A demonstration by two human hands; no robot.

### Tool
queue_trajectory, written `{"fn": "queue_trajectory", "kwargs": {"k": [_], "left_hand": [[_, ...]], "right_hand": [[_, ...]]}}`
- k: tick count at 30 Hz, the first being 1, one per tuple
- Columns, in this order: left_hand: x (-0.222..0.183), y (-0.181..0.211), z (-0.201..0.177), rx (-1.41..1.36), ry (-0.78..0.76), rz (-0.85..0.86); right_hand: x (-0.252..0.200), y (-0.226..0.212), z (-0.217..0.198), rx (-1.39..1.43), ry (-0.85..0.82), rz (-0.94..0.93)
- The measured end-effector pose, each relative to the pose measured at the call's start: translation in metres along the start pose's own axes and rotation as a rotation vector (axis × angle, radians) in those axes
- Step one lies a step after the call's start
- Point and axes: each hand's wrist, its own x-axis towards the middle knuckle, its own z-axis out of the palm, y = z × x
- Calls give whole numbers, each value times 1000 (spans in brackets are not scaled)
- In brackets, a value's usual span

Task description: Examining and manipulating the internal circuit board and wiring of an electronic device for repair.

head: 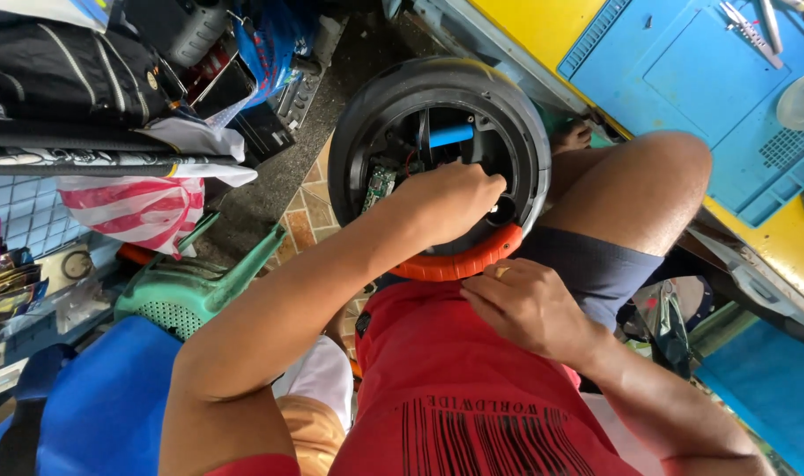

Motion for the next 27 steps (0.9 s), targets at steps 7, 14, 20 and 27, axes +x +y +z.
{"fn": "queue_trajectory", "kwargs": {"k": [7,14,20,27], "left_hand": [[0,-10,-3,-7,-93,17],[2,-13,9,24,32,-2],[-9,-4,-4,-39,61,-57],[5,-27,21,115,250,-51]], "right_hand": [[-12,8,1,-62,-43,70],[-7,2,24,-107,-54,-63],[-17,13,29,-263,-265,30],[-21,30,-11,-303,-396,270]]}}
